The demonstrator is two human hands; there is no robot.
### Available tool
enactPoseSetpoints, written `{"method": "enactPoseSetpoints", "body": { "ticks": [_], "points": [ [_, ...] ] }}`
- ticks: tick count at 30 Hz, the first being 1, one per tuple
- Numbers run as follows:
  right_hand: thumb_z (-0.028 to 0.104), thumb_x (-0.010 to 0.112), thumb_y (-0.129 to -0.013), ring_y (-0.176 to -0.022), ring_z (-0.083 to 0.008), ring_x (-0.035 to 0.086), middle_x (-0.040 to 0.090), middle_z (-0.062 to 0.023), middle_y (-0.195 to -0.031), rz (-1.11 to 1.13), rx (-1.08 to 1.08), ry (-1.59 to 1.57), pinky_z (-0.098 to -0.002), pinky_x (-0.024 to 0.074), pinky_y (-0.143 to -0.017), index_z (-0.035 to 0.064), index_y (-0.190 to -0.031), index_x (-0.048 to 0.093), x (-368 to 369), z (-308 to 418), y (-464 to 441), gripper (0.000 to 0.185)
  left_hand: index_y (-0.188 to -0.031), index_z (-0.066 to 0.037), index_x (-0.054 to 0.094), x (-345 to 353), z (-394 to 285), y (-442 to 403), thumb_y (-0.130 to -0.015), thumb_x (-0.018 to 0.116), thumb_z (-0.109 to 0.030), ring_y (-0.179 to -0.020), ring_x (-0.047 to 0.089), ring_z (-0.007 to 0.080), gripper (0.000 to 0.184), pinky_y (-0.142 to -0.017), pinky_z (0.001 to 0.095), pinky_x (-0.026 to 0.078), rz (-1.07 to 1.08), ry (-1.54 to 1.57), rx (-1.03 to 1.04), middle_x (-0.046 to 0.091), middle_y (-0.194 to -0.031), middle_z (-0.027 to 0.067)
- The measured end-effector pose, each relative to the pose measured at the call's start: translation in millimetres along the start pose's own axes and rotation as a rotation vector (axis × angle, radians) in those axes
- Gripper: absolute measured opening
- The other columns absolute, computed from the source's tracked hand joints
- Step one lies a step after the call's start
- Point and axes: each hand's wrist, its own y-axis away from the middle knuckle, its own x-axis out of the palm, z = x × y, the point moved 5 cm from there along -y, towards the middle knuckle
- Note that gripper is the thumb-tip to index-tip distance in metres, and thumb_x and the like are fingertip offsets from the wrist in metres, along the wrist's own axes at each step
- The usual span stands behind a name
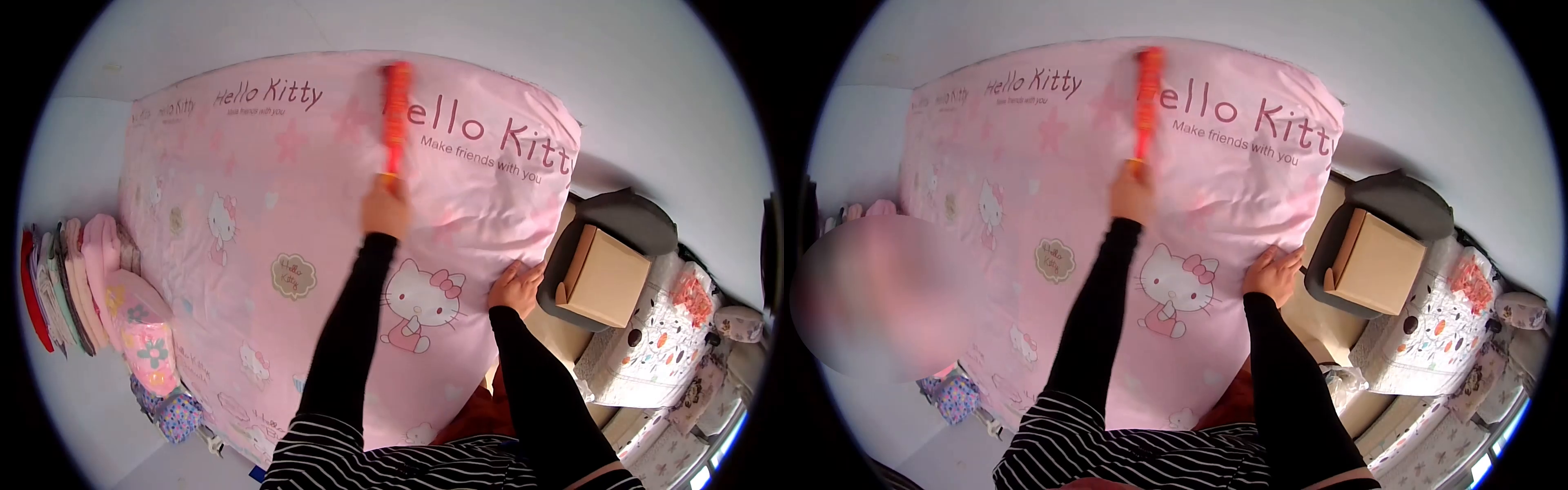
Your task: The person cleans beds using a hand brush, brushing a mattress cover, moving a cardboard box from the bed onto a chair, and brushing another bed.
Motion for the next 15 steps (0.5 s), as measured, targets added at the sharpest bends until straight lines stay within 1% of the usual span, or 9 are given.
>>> {"method": "enactPoseSetpoints", "body": {
  "ticks": [1, 3, 6, 9, 10, 12, 13, 14, 15],
  "points": [
    [0.038, 0.043, -0.093, -0.101, -0.0390, 0.057, 0.048, -0.0243, -0.125, 0.012, 0.005, -0.004, -0.0454, 0.0491, -0.079, -0.0041, -0.139, 0.025, -1, 1, 1, 0.065, -0.094, -0.004, 0.054, 12, -26, 29, -0.092, 0.050, -0.031, -0.069, 0.061, 0.0443, 0.027, -0.061, 0.0539, 0.047, 0.109, 0.008, -0.028, 0.064, -0.074, 0.0222],
    [0.038, 0.043, -0.093, -0.101, -0.0387, 0.057, 0.048, -0.0244, -0.126, 0.027, 0.015, 0.011, -0.0451, 0.0491, -0.080, -0.0043, -0.139, 0.026, -2, 2, 2, 0.065, -0.095, -0.006, 0.052, 19, -66, 76, -0.093, 0.050, -0.035, -0.066, 0.059, 0.0445, 0.030, -0.059, 0.0549, 0.045, 0.261, 0.087, 0.075, 0.061, -0.067, 0.0213],
    [0.038, 0.044, -0.092, -0.103, -0.0395, 0.056, 0.047, -0.0255, -0.127, 0.037, 0.024, -0.014, -0.0449, 0.0478, -0.083, -0.0051, -0.139, 0.026, 2, -2, -1, 0.066, -0.088, -0.006, 0.053, -5, -91, 100, -0.092, 0.052, -0.035, -0.064, 0.060, 0.0420, 0.030, -0.056, 0.0510, 0.046, 0.306, 0.170, 0.117, 0.060, -0.065, 0.0188],
    [0.037, 0.046, -0.090, -0.105, -0.0410, 0.055, 0.045, -0.0268, -0.128, 0.073, 0.061, -0.055, -0.0448, 0.0460, -0.087, -0.0062, -0.139, 0.026, 2, -6, -2, 0.068, -0.091, -0.006, 0.055, -34, -64, 79, -0.093, 0.052, -0.032, -0.065, 0.062, 0.0399, 0.027, -0.055, 0.0470, 0.047, 0.091, 0.150, 0.137, 0.061, -0.066, 0.0181],
    [0.036, 0.046, -0.090, -0.106, -0.0405, 0.055, 0.044, -0.0263, -0.130, 0.079, 0.056, -0.076, -0.0444, 0.0459, -0.088, -0.0061, -0.140, 0.025, 1, -7, -2, 0.069, -0.091, -0.006, 0.055, -43, -45, 66, -0.093, 0.052, -0.033, -0.066, 0.062, 0.0399, 0.027, -0.056, 0.0467, 0.047, 0.025, 0.059, 0.035, 0.062, -0.068, 0.0173],
    [0.034, 0.047, -0.089, -0.107, -0.0395, 0.054, 0.043, -0.0255, -0.131, 0.121, 0.092, -0.103, -0.0441, 0.0457, -0.089, -0.0056, -0.141, 0.024, -2, -7, -3, 0.069, -0.091, -0.005, 0.055, -57, -13, 42, -0.094, 0.051, -0.035, -0.068, 0.061, 0.0405, 0.030, -0.058, 0.0474, 0.046, -0.149, -0.039, -0.022, 0.062, -0.071, 0.0179],
    [0.033, 0.047, -0.089, -0.107, -0.0387, 0.054, 0.044, -0.0236, -0.131, 0.129, 0.095, -0.088, -0.0447, 0.0460, -0.088, -0.0045, -0.142, 0.022, -1, -9, -3, 0.069, -0.092, -0.005, 0.055, -56, 9, 33, -0.094, 0.051, -0.036, -0.071, 0.062, 0.0400, 0.031, -0.060, 0.0476, 0.047, -0.205, -0.133, -0.082, 0.062, -0.072, 0.0181],
    [0.032, 0.047, -0.089, -0.108, -0.0385, 0.054, 0.044, -0.0229, -0.131, 0.157, 0.102, -0.111, -0.0449, 0.0461, -0.087, -0.0038, -0.142, 0.022, -1, -10, -3, 0.068, -0.091, -0.004, 0.055, -55, 13, 33, -0.094, 0.051, -0.037, -0.070, 0.062, 0.0401, 0.033, -0.061, 0.0475, 0.047, -0.216, -0.100, -0.153, 0.062, -0.072, 0.0183],
    [0.031, 0.047, -0.090, -0.108, -0.0383, 0.054, 0.043, -0.0221, -0.132, 0.186, 0.109, -0.133, -0.0452, 0.0462, -0.087, -0.0032, -0.142, 0.023, -2, -12, -4, 0.067, -0.090, -0.004, 0.055, -39, 22, 36, -0.094, 0.051, -0.037, -0.070, 0.061, 0.0401, 0.034, -0.061, 0.0471, 0.047, -0.214, -0.094, -0.116, 0.062, -0.072, 0.0185]
  ]
}}
